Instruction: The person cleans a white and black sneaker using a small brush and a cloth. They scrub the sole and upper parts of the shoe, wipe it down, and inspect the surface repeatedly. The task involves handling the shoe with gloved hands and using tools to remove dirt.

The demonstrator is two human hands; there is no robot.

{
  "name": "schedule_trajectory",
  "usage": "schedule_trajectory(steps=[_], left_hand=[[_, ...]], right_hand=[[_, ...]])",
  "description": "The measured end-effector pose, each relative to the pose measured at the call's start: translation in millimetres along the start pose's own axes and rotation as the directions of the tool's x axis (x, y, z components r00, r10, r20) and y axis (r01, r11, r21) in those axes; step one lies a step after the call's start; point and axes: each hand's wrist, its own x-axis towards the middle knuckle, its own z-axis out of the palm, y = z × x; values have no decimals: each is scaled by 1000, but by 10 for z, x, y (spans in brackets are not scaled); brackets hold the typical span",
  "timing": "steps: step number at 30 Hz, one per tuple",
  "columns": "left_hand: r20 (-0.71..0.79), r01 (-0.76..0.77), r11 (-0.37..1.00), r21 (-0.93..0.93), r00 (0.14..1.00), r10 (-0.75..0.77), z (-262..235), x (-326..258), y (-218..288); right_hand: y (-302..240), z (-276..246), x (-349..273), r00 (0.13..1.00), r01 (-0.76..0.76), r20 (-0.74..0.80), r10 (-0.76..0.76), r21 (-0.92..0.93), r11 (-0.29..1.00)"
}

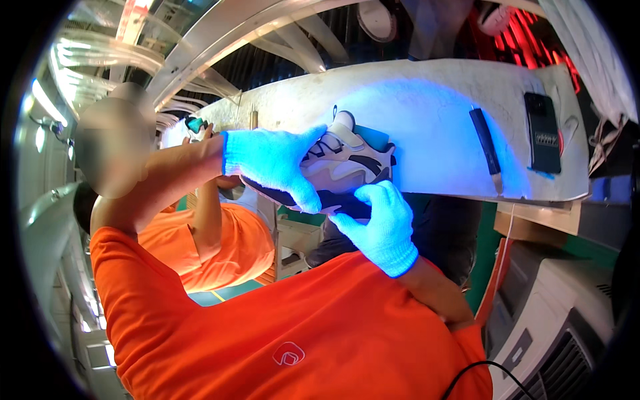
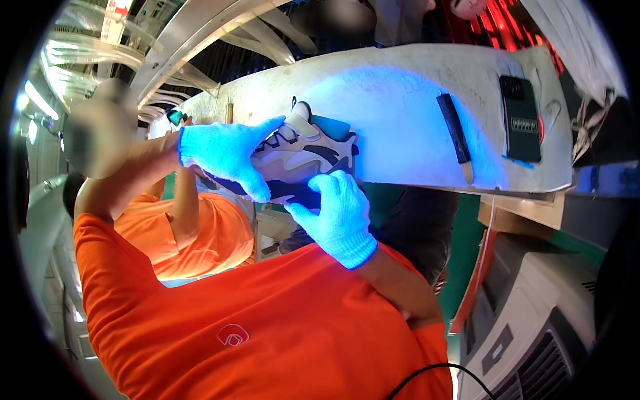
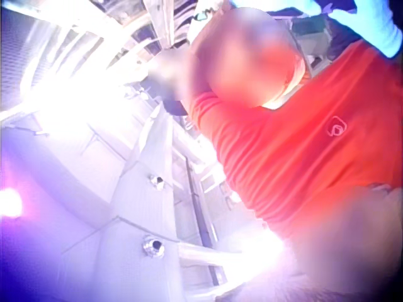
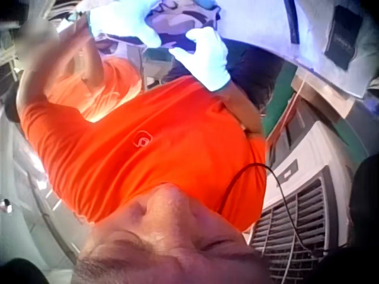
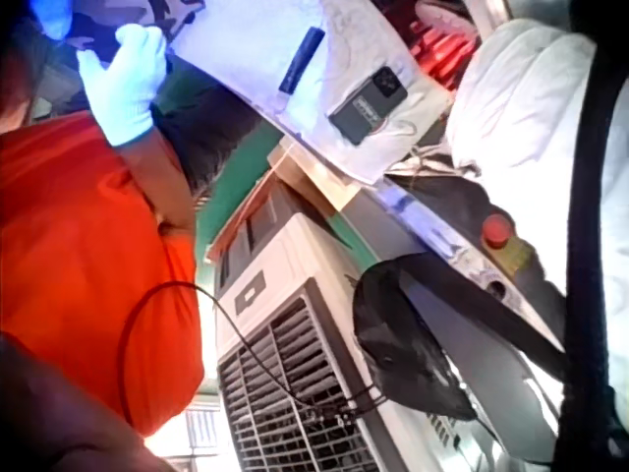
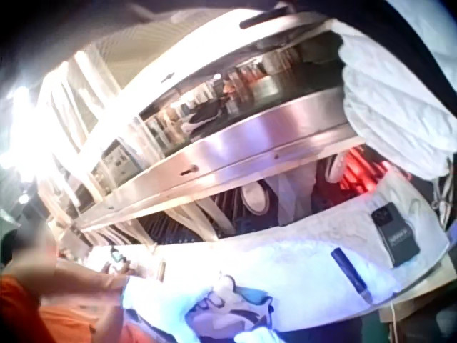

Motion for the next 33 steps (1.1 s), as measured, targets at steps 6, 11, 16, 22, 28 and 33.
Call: schedule_trajectory(steps=[6,11,16,22,28,33], left_hand=[[11,24,997,79,1000,-25,-29,-42,256],[-7,-13,1000,-2,1000,13,25,52,51],[-23,44,998,-52,999,-45,104,138,61],[-96,77,997,9,992,-75,176,174,57],[-134,128,986,110,984,-113,235,163,30],[-152,98,987,128,985,-78,258,183,1]], right_hand=[[75,-92,47,997,72,-13,-72,-14,997],[101,-69,90,994,108,7,-108,1,994],[128,-63,65,992,127,21,-126,-7,992],[91,-53,62,997,75,2,-75,25,997],[107,-9,30,994,107,26,-106,-34,994],[102,7,42,995,95,14,-94,-25,995]])
